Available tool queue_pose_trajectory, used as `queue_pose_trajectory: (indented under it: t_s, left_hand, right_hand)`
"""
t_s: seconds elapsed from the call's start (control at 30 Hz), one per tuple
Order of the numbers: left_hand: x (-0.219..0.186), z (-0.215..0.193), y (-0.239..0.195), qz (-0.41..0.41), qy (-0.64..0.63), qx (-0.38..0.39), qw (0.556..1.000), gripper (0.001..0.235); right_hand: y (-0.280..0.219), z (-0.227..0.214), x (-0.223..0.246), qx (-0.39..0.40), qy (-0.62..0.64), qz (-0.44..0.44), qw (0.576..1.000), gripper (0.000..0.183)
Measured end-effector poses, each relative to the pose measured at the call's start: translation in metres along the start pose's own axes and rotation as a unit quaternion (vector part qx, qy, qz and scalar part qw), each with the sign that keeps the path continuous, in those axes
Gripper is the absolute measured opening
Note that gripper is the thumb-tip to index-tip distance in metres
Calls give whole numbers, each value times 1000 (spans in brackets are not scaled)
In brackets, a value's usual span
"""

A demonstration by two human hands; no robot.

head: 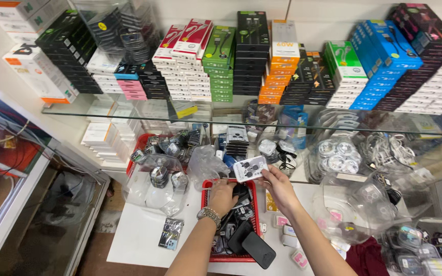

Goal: The person sorts through a red basket of small electronics and accessories on a counter, picking up items like phone cases and power banks, inspecting them, and placing them into stacks or back into the basket. The person also wipes some items with a cloth.

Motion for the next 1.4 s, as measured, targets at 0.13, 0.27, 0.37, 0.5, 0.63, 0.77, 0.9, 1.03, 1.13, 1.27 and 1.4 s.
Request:
queue_pose_trajectory:
  t_s: [0.13,0.27,0.37,0.5,0.63,0.77,0.9,1.03,1.13,1.27,1.4]
  left_hand:
    - [4,-2,-2,-55,-30,51,997,50]
    - [3,-2,-1,-85,-18,100,991,54]
    - [4,1,-2,-104,-3,133,986,63]
    - [3,-2,-8,-53,11,32,998,81]
    - [1,-17,-18,-111,-163,-17,980,70]
    - [-12,-47,-27,-166,-716,36,677,72]
    - [-34,-76,-54,-110,-896,75,425,78]
    - [-47,-96,-67,-59,-908,85,407,77]
    - [-47,-106,-71,-48,-902,86,421,78]
    - [-43,-113,-76,-11,-898,90,430,78]
    - [-39,-115,-77,-28,-896,82,435,79]
  right_hand:
    - [-25,11,12,11,33,-22,999,17]
    - [-47,24,26,23,56,-31,998,17]
    - [-58,34,37,25,59,-38,997,23]
    - [-71,46,53,23,48,-49,997,33]
    - [-83,58,65,-7,28,-47,998,53]
    - [-91,68,70,-12,19,-53,998,67]
    - [-87,67,55,-43,121,-1,992,50]
    - [-79,58,33,-28,83,-4,996,32]
    - [-74,56,22,2,81,-1,997,22]
    - [-72,61,17,32,62,-9,998,19]
    - [-74,69,20,40,48,-4,998,20]
Point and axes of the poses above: each hand's wrist, its own y-axis towards the middle knuckle, its own z-axis out of the palm, x = y × z, the point moved 1 cm from there along y, towards the middle knuckle, and after that the axes turned 3 degrees about -y, right-handed, at the moved point
